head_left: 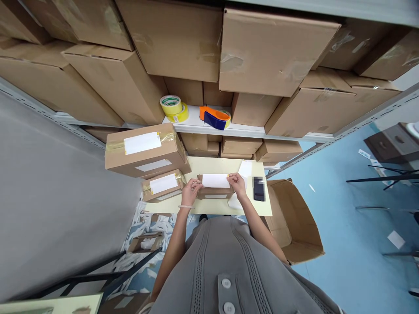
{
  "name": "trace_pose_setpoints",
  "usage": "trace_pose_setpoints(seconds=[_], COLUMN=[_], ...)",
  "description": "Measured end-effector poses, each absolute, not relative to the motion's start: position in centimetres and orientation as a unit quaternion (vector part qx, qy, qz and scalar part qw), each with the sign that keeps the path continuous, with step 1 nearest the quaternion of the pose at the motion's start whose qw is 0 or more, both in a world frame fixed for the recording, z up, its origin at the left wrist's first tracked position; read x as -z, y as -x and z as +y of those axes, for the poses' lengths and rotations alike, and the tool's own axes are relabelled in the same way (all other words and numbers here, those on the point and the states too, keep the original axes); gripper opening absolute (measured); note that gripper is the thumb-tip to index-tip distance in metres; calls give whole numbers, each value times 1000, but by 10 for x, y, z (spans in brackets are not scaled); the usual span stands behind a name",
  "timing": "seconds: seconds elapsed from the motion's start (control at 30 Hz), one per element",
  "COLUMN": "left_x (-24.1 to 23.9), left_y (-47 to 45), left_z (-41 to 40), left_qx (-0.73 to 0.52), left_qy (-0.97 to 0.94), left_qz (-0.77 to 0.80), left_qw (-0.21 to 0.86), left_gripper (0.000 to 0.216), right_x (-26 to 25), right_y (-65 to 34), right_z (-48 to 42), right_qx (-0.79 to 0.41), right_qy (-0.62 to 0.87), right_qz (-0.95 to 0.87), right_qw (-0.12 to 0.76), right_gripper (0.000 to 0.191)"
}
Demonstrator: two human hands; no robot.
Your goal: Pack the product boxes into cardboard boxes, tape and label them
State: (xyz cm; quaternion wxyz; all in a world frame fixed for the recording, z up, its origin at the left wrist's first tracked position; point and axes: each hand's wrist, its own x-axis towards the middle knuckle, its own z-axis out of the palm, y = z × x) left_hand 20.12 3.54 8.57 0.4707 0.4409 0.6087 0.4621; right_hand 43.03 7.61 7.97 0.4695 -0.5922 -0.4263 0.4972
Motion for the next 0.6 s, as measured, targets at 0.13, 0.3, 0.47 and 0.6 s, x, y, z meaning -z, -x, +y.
trace_pose_setpoints(seconds=[0.13, 0.3, 0.47, 0.6], left_x=[-78, -66, -54, -46], left_y=[-198, -198, -207, -212], left_z=[33, 34, 39, 41], left_qx=[-457, -446, -437, -419], left_qy=[-442, -450, -440, -463], left_qz=[617, 629, 702, 697], left_qw=[463, 451, 351, 353], left_gripper=[26, 24, 21, 16], right_x=[-71, -62, -62, -63], right_y=[-431, -430, -430, -433], right_z=[77, 78, 80, 81], right_qx=[-412, -392, -407, -409], right_qy=[638, 642, 625, 613], right_qz=[-487, -507, -498, -495], right_qw=[432, 420, 443, 459], right_gripper=[26, 24, 25, 25])
